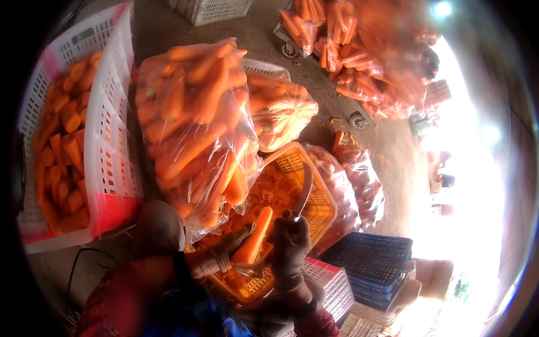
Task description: The person peels carrots using a hand peeler and places the peeled carrots into a white plastic crate.
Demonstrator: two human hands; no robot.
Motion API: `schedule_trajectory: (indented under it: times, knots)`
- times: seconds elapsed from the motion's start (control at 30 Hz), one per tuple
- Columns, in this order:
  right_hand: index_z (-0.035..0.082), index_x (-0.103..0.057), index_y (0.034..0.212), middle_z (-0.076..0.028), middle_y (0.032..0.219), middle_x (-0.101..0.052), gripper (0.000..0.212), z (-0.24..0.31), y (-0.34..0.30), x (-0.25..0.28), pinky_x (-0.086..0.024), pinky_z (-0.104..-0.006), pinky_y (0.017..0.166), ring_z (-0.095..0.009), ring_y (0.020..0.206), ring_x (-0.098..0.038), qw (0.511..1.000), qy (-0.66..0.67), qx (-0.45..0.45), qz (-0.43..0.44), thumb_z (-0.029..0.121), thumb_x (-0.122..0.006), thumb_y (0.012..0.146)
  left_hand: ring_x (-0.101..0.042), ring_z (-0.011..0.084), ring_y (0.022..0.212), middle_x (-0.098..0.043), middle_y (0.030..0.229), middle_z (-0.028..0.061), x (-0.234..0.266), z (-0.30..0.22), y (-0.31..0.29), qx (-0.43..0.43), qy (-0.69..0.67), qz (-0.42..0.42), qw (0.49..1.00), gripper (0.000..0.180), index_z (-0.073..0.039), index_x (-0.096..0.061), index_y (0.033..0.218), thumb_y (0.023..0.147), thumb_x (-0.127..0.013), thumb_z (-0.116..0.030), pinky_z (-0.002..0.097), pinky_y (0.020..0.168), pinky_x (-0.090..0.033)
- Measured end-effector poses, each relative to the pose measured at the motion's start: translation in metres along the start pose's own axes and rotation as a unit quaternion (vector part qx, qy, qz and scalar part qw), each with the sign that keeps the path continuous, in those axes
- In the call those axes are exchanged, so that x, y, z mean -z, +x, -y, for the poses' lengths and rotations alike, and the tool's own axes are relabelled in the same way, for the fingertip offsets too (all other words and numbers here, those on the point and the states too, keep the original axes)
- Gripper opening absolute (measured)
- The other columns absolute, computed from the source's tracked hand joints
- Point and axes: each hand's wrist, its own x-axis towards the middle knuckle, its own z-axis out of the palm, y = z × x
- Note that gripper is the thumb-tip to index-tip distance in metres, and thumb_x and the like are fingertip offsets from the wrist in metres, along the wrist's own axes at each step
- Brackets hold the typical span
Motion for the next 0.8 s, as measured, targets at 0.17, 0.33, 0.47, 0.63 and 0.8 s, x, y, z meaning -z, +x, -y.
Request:
schedule_trajectory:
  times: [0.17, 0.33, 0.47, 0.63, 0.8]
  knots:
    - [0.006, -0.054, 0.086, -0.004, 0.068, -0.052, 0.009, -0.054, 0.122, 0.078, -0.040, -0.0271, 0.048, -0.016, 0.054, -0.049, 0.979, -0.116, 0.133, -0.098, 0.013, -0.051, 0.090, -0.063, 0.0175, 0.075, -0.064, 0.091, 0.0085, 0.016, 0.003, 0.007, 0.147, 0.041, 0.227, 0.962, 0.038, -0.004, -0.056, 0.109, 0.094, -0.055, -0.039, 0.0298, 0.063, -0.052]
    - [0.006, -0.052, 0.082, -0.003, 0.061, -0.050, 0.019, -0.002, 0.086, 0.051, -0.038, -0.0277, 0.046, -0.014, 0.049, -0.048, 0.995, -0.053, 0.080, -0.030, 0.020, -0.047, 0.094, -0.057, 0.0142, 0.071, -0.060, 0.083, 0.0034, 0.037, 0.031, 0.035, 0.046, 0.053, 0.087, 0.994, 0.035, -0.006, -0.059, 0.102, 0.091, -0.060, -0.039, 0.0277, 0.061, -0.049]
    - [0.000, -0.058, 0.094, -0.004, 0.060, -0.053, 0.017, 0.004, 0.000, 0.004, -0.040, -0.0258, 0.045, -0.013, 0.046, -0.049, 0.993, 0.059, -0.086, -0.048, 0.016, -0.053, 0.092, -0.056, 0.0145, 0.071, -0.059, 0.082, 0.0047, -0.009, -0.015, -0.018, 0.051, 0.066, 0.044, 0.996, 0.037, -0.007, -0.059, 0.102, 0.089, -0.062, -0.041, 0.0286, 0.059, -0.049]
    - [0.003, -0.055, 0.086, -0.004, 0.061, -0.053, 0.014, -0.037, 0.095, 0.053, -0.040, -0.0265, 0.046, -0.013, 0.046, -0.049, 0.945, -0.209, 0.234, -0.089, 0.016, -0.054, 0.090, -0.061, 0.0184, 0.077, -0.061, 0.096, 0.0098, 0.012, -0.003, -0.001, 0.125, 0.079, 0.143, 0.979, 0.039, -0.006, -0.055, 0.111, 0.092, -0.057, -0.040, 0.0323, 0.061, -0.051]
    - [0.006, -0.053, 0.081, -0.004, 0.058, -0.052, 0.021, -0.018, 0.111, 0.066, -0.037, -0.0247, 0.044, -0.012, 0.045, -0.048, 0.990, 0.043, 0.010, -0.137, 0.023, -0.052, 0.093, -0.061, 0.0184, 0.078, -0.062, 0.094, 0.0090, 0.032, 0.012, 0.024, 0.093, 0.039, 0.129, 0.987, 0.035, -0.007, -0.056, 0.110, 0.095, -0.052, -0.038, 0.0329, 0.063, -0.052]
